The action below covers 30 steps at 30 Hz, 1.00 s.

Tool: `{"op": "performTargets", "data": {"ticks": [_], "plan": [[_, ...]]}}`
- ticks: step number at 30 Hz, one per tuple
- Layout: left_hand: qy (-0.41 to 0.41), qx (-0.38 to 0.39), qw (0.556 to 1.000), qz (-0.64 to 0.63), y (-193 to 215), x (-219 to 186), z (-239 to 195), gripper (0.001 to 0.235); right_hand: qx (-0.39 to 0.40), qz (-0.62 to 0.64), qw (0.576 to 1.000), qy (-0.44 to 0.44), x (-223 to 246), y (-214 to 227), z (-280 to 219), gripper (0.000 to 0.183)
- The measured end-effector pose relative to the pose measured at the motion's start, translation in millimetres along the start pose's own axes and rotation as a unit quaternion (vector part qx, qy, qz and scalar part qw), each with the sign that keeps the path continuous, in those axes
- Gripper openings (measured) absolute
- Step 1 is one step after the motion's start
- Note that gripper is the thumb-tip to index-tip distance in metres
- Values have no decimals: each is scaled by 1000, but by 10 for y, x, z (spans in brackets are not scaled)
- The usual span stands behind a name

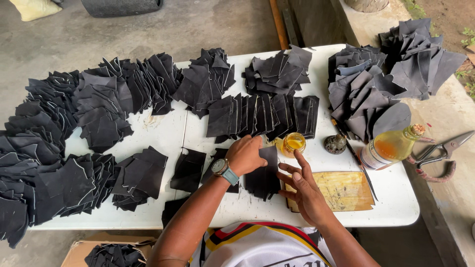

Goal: The person repeatedly picks up small black fabric pieces, applies a yellow adhesive from a small jar using a wooden stick, and presses the edges together. The person then places the glued pieces onto a growing stack on the table.

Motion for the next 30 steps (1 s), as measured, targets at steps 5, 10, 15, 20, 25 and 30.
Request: {"op": "performTargets", "data": {"ticks": [5,10,15,20,25,30], "plan": [[51,68,990,-111,-43,192,36,50,-2,-16,1000,-2,1,9,-25,91],[18,149,955,-256,-26,285,35,31,-4,-13,1000,14,9,13,-8,89],[-103,113,961,-228,713,617,44,33,-36,54,997,43,-10,165,8,87],[-51,75,983,-160,1582,915,440,32,-33,64,996,61,-136,250,76,85],[-65,157,918,-358,1696,1043,675,27,-14,68,996,50,-223,149,130,81],[-131,202,792,-561,1606,1232,617,21,-4,74,996,49,-292,112,194,76]]}}
Point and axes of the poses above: each hand's wrist, its own z-axis towards the middle knuckle, its own y-axis out of the back of the hand, x = y × z, the point moved 2 cm from there along z, towards the middle knuckle, and after that the axes turned 12 degrees about y, right-handed, at the moved point
